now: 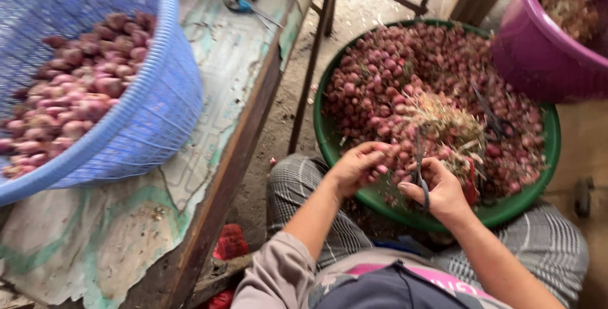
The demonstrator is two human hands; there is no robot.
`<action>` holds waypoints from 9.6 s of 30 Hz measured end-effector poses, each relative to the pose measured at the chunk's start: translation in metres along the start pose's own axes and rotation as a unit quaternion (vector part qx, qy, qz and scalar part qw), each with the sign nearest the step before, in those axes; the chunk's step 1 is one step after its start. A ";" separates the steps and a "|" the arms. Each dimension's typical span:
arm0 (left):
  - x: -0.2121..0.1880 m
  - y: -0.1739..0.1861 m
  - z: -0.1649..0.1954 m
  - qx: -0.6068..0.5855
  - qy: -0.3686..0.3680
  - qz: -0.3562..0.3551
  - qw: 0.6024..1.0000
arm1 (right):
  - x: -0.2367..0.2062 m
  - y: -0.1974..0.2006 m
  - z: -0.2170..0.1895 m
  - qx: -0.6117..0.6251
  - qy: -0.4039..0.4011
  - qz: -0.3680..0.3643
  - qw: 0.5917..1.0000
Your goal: The person sits on a low stool and trims the root ends and dried tops off shallots using scissors, one shallot at a time, placing the trimmed shallots into a blue basket and the cut-off roots and leaves into a purple waste basket.
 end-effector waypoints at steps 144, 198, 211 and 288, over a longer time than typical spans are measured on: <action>0.035 -0.114 0.021 0.751 -0.253 0.015 0.609 | -0.070 0.082 0.015 0.179 -0.181 0.024 0.967; 0.053 -0.061 -0.017 0.074 0.026 0.098 0.992 | -0.041 0.058 0.029 0.182 -0.190 0.061 0.963; 0.037 -0.091 0.008 0.612 -0.143 0.054 0.776 | -0.076 0.072 0.030 0.150 -0.241 0.004 0.959; 0.052 -0.116 0.030 0.628 -0.185 0.129 0.745 | -0.055 0.068 0.015 0.175 -0.222 0.058 0.957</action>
Point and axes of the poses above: each hand's wrist, its own x-axis towards the middle knuckle, its own y-axis out of the back of the hand, z = x × y, the point moved 4 cm from there along x, towards the middle knuckle, and after that the axes turned 5 degrees about x, right-handed, at the moved point
